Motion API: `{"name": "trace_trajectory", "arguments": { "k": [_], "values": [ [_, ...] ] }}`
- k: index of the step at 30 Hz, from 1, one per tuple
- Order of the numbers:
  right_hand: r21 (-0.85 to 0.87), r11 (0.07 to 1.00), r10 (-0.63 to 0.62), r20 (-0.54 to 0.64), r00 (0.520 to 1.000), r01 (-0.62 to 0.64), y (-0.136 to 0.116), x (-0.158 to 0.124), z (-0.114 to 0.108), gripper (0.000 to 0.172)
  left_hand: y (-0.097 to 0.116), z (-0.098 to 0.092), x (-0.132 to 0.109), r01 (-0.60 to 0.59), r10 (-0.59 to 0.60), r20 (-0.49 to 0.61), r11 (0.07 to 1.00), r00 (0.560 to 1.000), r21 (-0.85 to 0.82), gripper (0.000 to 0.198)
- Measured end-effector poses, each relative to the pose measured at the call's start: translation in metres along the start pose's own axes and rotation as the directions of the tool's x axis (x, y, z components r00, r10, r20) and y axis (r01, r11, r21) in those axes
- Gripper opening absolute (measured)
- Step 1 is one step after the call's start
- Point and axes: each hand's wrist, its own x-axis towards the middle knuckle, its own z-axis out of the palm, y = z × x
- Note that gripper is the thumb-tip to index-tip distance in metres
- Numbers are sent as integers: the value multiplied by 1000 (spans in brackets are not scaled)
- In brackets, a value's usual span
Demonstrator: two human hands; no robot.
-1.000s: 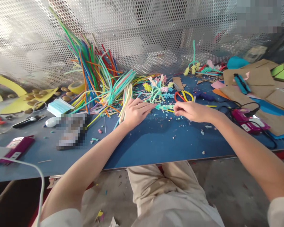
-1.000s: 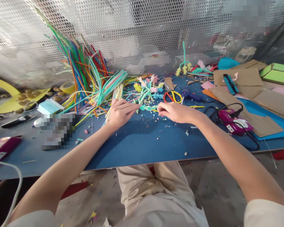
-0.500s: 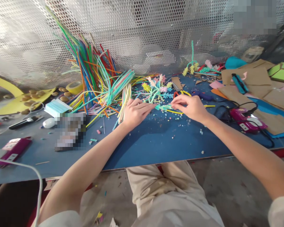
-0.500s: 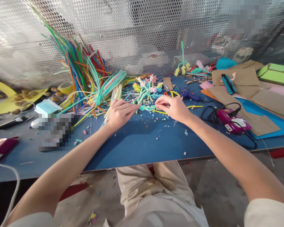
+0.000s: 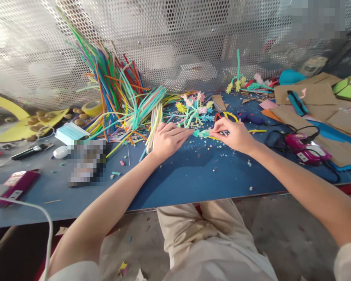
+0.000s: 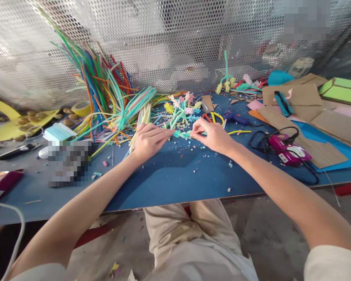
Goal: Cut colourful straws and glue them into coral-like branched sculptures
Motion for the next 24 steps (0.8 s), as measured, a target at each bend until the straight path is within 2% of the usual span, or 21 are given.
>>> {"name": "trace_trajectory", "arguments": {
  "k": [8, 14, 16, 21, 24],
  "values": [
    [-76, 993, -78, 101, 992, 86, -1, -1, -4, 9, 5, -6, 5, 7, -6, 55, 1000, 998, -23, 26],
    [-110, 992, -44, 158, 987, 62, 0, -2, -3, 9, 5, -8, 6, 58, -52, 116, 997, 992, -50, 26],
    [-69, 997, -13, 122, 992, 22, 0, -2, -5, 14, 5, -9, 6, 59, -53, 115, 997, 992, -44, 26],
    [109, 984, 149, -66, 987, -141, 5, 3, -16, 28, 6, -11, 8, 91, -85, 96, 994, 992, -59, 26],
    [81, 988, 136, -64, 989, -130, 10, 6, -21, 29, 7, -11, 8, 89, -84, 82, 994, 993, -55, 26]
  ]
}}
